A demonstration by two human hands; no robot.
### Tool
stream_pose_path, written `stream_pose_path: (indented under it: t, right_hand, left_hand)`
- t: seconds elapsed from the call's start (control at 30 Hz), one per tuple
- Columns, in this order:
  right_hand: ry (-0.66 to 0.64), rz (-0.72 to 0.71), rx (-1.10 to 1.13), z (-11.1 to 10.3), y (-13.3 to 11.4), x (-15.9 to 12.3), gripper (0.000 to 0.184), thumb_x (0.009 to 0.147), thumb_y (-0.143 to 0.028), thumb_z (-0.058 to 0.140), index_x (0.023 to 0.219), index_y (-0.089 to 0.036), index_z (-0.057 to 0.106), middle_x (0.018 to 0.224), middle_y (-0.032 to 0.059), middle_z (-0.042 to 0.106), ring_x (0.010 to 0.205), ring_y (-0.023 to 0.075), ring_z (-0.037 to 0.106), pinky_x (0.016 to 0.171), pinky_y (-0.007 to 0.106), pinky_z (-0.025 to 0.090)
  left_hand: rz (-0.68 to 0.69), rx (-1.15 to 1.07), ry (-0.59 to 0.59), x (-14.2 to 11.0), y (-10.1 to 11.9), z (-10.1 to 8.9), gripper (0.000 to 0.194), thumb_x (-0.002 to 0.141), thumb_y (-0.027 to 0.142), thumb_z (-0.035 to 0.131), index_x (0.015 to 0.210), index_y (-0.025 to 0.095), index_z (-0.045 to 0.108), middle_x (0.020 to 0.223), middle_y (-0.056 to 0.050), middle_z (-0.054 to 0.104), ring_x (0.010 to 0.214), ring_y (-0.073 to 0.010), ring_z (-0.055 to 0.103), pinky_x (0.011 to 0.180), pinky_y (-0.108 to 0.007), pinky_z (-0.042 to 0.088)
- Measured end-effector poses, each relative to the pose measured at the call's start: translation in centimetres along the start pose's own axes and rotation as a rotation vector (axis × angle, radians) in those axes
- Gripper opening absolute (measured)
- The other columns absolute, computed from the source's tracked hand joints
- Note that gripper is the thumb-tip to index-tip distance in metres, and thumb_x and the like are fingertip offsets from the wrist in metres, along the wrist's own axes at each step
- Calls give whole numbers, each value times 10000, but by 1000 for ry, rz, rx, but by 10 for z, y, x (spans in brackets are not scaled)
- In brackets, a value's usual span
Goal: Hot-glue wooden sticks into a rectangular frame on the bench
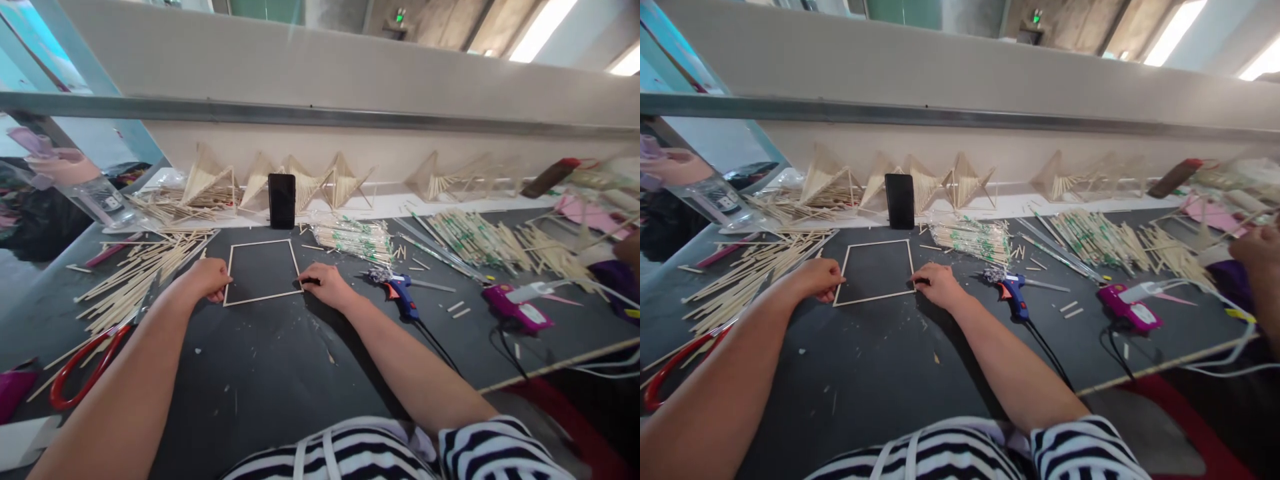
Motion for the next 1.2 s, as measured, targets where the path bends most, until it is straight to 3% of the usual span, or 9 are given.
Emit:
stream_pose_path:
  t: [0.1,0.6,0.87,1.2]
  right_hand:
    - [6,-40,33,0,0,0,190,775,-128,645,923,-224,716,941,25,703,900,130,623,855,295,413]
    - [-27,-71,47,9,3,0,178,788,-124,614,889,-215,730,933,45,698,906,159,630,857,330,443]
    - [3,-171,71,8,1,1,198,770,-115,603,872,-226,732,893,52,698,842,168,642,792,316,486]
    - [-20,-141,49,10,1,1,203,774,-100,612,891,-218,728,912,57,692,889,180,632,811,335,472]
  left_hand:
    - [-5,-62,-70,-1,0,6,121,866,174,491,785,129,569,461,-15,597,479,-161,650,472,-208,510]
    - [-28,-12,-65,-5,0,9,160,875,190,508,918,86,622,598,-82,680,493,-139,650,493,-192,504]
    - [-15,-26,-67,-9,3,7,154,872,162,491,865,87,626,585,-85,674,456,-140,628,492,-215,506]
    - [19,-4,-47,-11,7,3,119,838,151,522,774,112,615,495,-34,627,469,-144,634,517,-211,504]
Point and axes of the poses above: each hand's wrist, its own x-axis towards the middle knuckle, its own z-axis out of the palm, y = z × x, the point moved 10 cm from there along x, towards the middle knuckle
